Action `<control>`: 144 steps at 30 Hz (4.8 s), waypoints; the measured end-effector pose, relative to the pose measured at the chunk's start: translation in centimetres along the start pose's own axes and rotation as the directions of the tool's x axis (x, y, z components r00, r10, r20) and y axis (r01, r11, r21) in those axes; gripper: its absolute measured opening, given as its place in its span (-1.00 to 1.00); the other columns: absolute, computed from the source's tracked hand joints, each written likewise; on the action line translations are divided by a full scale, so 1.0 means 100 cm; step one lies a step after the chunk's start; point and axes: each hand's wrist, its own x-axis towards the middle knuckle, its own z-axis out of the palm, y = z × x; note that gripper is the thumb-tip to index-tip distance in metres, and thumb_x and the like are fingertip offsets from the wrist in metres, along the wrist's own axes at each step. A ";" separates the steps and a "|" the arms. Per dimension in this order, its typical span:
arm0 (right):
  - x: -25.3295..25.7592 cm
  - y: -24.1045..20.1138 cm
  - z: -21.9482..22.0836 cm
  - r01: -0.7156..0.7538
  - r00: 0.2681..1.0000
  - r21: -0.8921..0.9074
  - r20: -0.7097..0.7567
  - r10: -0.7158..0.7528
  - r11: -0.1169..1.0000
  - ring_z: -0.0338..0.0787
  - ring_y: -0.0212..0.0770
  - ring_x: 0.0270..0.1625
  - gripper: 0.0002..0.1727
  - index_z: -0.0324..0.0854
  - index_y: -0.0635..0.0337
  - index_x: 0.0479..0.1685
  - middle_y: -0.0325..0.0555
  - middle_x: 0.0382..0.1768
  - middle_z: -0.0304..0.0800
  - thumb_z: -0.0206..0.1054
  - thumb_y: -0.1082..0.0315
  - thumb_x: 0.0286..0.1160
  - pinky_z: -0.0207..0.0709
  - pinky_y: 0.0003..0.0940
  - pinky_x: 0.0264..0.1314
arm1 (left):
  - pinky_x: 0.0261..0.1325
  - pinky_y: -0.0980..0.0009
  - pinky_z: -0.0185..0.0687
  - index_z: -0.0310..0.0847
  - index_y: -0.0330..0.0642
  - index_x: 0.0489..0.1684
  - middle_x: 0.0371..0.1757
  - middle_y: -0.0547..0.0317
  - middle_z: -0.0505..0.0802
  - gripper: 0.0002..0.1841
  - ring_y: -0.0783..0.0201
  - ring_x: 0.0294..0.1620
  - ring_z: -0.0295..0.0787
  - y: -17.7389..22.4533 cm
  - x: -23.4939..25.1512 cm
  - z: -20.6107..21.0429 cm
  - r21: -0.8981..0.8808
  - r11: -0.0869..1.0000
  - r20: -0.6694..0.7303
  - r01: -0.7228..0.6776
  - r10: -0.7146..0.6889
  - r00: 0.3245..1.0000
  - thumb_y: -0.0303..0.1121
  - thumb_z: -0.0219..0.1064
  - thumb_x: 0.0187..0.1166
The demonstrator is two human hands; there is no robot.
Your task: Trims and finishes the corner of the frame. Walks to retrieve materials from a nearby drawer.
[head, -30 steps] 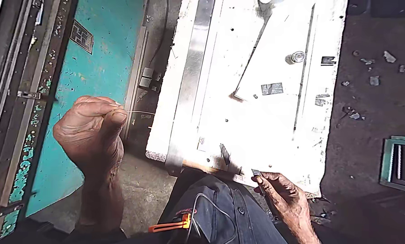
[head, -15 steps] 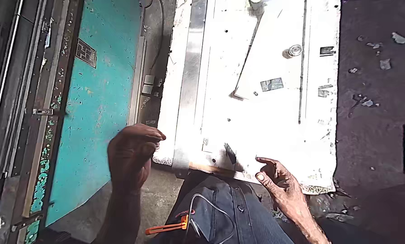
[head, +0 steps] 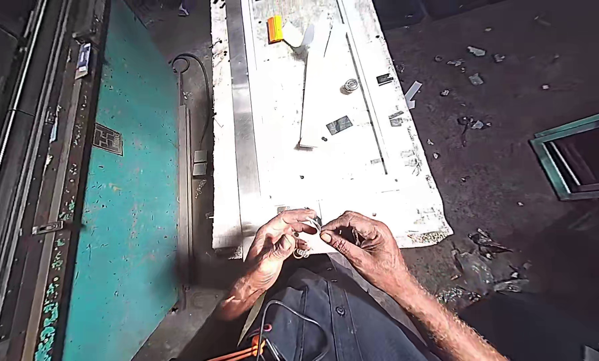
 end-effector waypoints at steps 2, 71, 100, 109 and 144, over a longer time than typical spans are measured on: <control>-0.020 0.001 -0.010 -0.009 0.999 -0.018 -0.039 0.009 1.000 0.62 -0.58 -0.35 -0.85 0.83 0.19 -0.15 -0.30 -0.29 0.81 0.47 0.28 0.55 0.50 -0.67 -0.32 | 0.06 0.25 0.79 0.49 -0.41 0.48 0.40 -0.24 0.69 -0.35 0.09 0.12 0.81 -0.004 -0.004 0.009 0.057 0.998 0.019 -0.010 0.009 1.000 0.06 0.24 0.71; -0.318 0.187 -0.114 -0.872 0.409 -0.371 -0.193 0.892 0.319 0.75 0.14 -0.24 -0.50 0.72 0.27 -0.02 0.21 -0.25 0.77 0.65 0.04 0.27 0.63 0.12 -0.19 | -0.26 0.43 0.80 0.50 -0.35 0.42 -0.10 0.09 0.82 -0.62 0.33 -0.32 0.82 -0.081 -0.170 -0.065 0.259 0.887 -0.867 0.383 0.039 0.496 -0.52 0.22 0.64; -0.124 0.077 0.032 -0.734 0.679 -0.079 -0.066 0.731 0.675 0.90 -0.40 -0.23 -0.83 0.79 0.18 -0.02 -0.25 -0.21 0.94 0.42 0.31 0.57 0.83 -0.40 -0.10 | 0.00 0.27 0.61 0.85 0.16 0.25 -0.38 0.23 0.83 -0.60 0.18 -0.26 0.72 -0.104 0.014 -0.188 0.998 -0.037 0.047 -0.043 0.102 0.994 0.08 0.26 0.67; 0.036 0.110 0.056 -0.392 0.887 -0.476 0.030 0.460 0.787 0.83 -0.56 -0.34 -0.63 0.80 0.04 0.23 -0.36 -0.22 0.94 0.27 0.05 0.70 0.76 -0.53 -0.33 | -0.24 0.31 0.50 0.85 0.23 0.25 -0.53 0.24 0.72 -0.66 0.20 -0.43 0.60 -0.110 0.021 -0.200 0.997 0.022 0.065 -0.069 0.132 0.989 0.01 0.31 0.65; 0.086 0.153 0.077 -0.385 0.849 -0.416 0.190 0.493 0.824 0.82 -0.63 -0.26 -0.74 0.86 0.00 0.09 -0.37 -0.15 0.95 0.32 0.15 0.67 0.71 -0.65 -0.22 | -0.37 0.33 0.28 0.86 0.27 0.23 -0.68 0.31 0.53 -0.66 0.23 -0.56 0.41 -0.115 0.027 -0.190 0.999 -0.053 0.020 -0.011 0.182 0.983 0.00 0.34 0.57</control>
